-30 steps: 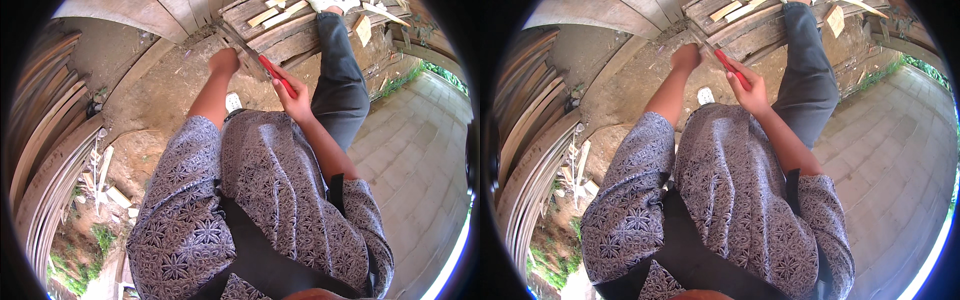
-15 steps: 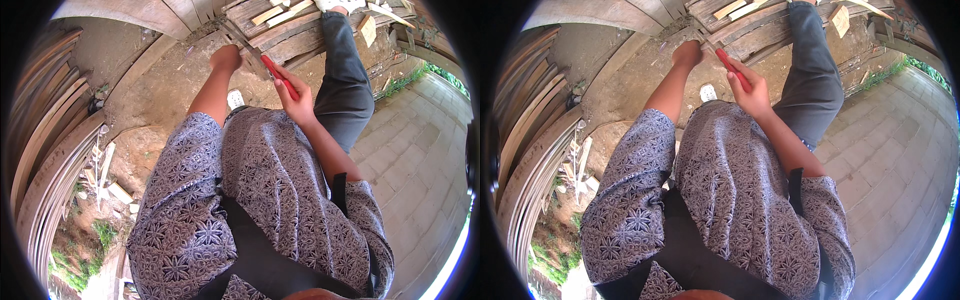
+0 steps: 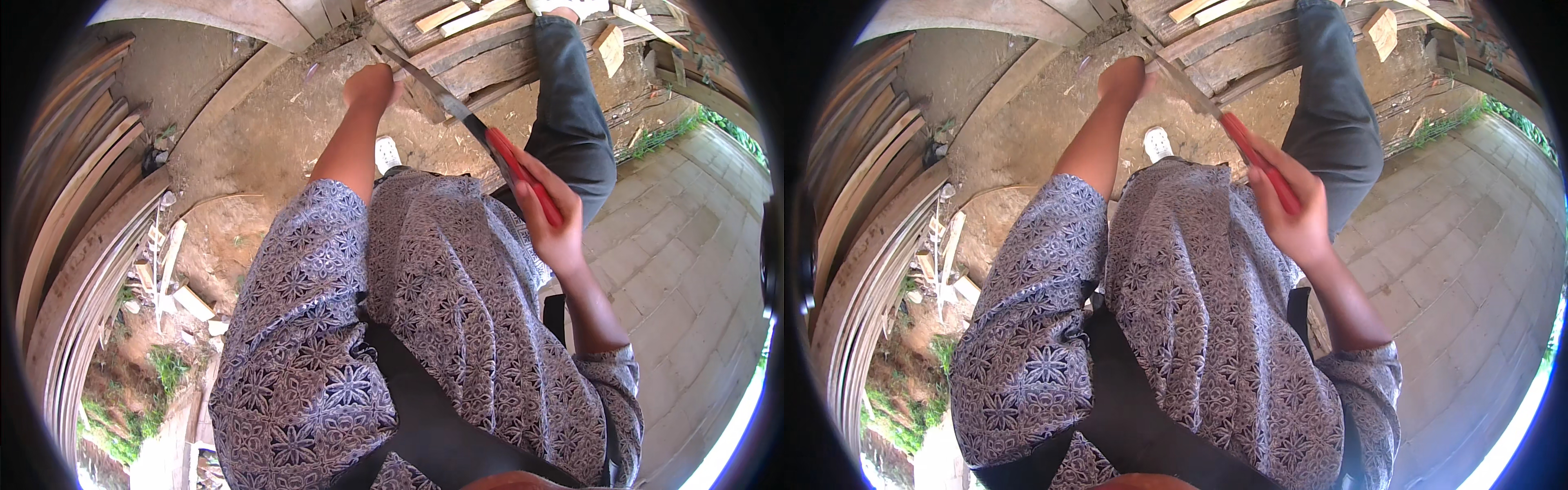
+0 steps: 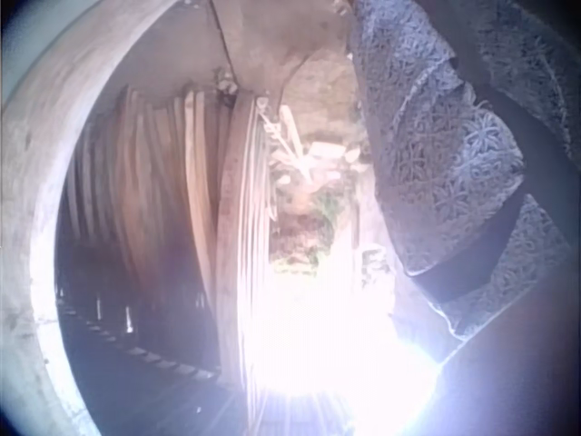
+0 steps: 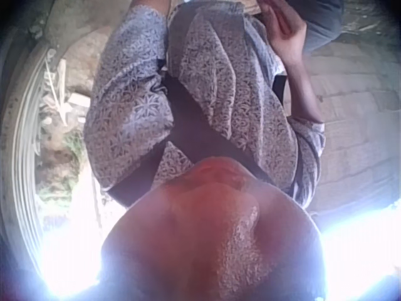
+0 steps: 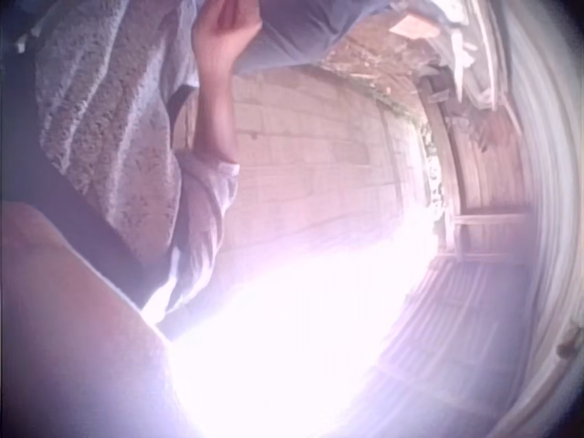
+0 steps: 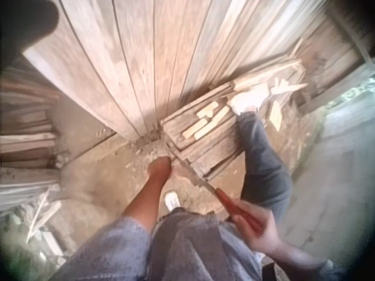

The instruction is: The person uses a red-handled hand saw to cut thin wooden strips on a wooden workbench. The person holds the wood with the left hand and saws with the right hand, producing small cut pieces that accumulate on the bench.

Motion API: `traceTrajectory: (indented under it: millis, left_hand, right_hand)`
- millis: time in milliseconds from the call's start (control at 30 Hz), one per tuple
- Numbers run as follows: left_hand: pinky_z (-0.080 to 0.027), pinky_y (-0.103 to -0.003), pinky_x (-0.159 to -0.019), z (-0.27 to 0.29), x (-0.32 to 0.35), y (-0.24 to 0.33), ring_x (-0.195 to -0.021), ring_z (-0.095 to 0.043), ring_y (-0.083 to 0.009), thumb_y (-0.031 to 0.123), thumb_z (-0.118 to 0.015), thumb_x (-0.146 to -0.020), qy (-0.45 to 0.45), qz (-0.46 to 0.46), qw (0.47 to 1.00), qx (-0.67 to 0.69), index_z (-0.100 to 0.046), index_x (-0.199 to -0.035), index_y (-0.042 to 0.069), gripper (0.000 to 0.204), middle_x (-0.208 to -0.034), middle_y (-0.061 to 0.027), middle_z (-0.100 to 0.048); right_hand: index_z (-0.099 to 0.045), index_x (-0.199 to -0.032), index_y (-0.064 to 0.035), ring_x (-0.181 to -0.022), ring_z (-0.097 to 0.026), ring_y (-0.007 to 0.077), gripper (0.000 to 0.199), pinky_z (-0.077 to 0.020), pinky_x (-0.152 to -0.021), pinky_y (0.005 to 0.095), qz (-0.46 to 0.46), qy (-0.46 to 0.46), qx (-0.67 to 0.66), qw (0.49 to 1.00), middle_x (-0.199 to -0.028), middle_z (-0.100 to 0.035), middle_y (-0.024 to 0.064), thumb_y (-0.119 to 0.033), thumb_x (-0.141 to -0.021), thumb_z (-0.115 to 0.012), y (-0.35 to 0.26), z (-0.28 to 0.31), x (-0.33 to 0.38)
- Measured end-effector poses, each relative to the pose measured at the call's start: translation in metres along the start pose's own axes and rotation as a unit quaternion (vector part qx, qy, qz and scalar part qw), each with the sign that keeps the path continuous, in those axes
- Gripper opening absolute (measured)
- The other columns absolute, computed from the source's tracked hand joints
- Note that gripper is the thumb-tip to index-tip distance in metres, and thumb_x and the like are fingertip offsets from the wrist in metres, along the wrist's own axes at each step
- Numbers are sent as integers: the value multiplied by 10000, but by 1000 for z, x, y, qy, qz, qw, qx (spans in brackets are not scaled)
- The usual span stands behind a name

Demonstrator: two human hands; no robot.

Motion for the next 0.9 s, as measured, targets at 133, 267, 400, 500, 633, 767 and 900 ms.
traceTrajectory:
  millis: [133,267,400,500,633,767,900]
  left_hand:
    - [-578,-458,-833,-6,-14,1,-1023,-716,-341,331,-668,-873,1,-13,1000,-5,-748,-1072,109,308,-1083,-154,-740]
    - [-578,-456,-834,0,-14,3,-1035,-715,-338,319,-677,-865,0,-1,1000,-6,-752,-1071,124,293,-1085,-155,-740]
    - [-579,-461,-829,-1,-3,5,-1038,-714,-341,296,-686,-858,-3,-3,1000,-10,-753,-1071,127,280,-1085,-156,-740]
    - [-582,-458,-824,2,-5,3,-1030,-716,-340,288,-685,-862,7,7,1000,-9,-754,-1066,125,270,-1083,-148,-742]
    - [-587,-451,-816,0,1,8,-1019,-719,-339,269,-684,-862,6,1,1000,-24,-754,-1056,116,258,-1079,-144,-744]
    - [-589,-449,-807,0,2,6,-1019,-720,-335,255,-678,-847,23,-9,1000,-19,-756,-1041,108,255,-1077,-148,-745]
    - [-590,-445,-802,-6,-10,5,-1006,-724,-332,276,-663,-851,36,-14,999,-33,-759,-1044,117,268,-1073,-143,-747]
  right_hand:
    - [-637,-1301,4,-977,-684,138,352,-518,-861,268,11,34,-37,999,-1108,-728,179,-104,-966,-639,30,-65,-78]
    - [-656,-1283,-14,-1007,-700,172,345,-527,-868,292,53,66,-37,996,-1137,-724,199,-118,-955,-660,26,-86,-99]
    - [-641,-1293,6,-1037,-691,182,356,-519,-894,293,35,34,-50,998,-1158,-718,197,-103,-954,-660,44,-69,-83]
    - [-623,-1316,6,-1069,-675,169,368,-505,-916,281,25,27,-28,999,-1185,-709,187,-89,-962,-649,33,-56,-53]
    - [-576,-1363,28,-1135,-627,142,381,-463,-980,277,-2,18,-26,1000,-1243,-684,167,-62,-994,-590,14,-16,9]
    - [-596,-1345,26,-1107,-641,145,365,-477,-959,273,-14,1,-11,1000,-1203,-699,177,-73,-994,-593,8,-17,2]
    - [-639,-1302,-3,-1040,-671,138,354,-506,-900,268,48,40,-52,997,-1157,-720,171,-114,-966,-645,29,-68,-86]
Point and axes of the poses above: each hand's wrist, its own x-axis away from the middle knuckle, its own z-axis out of the back of the hand, y = z × x, the point moved 9 cm from there along -x, towards the middle knuckle
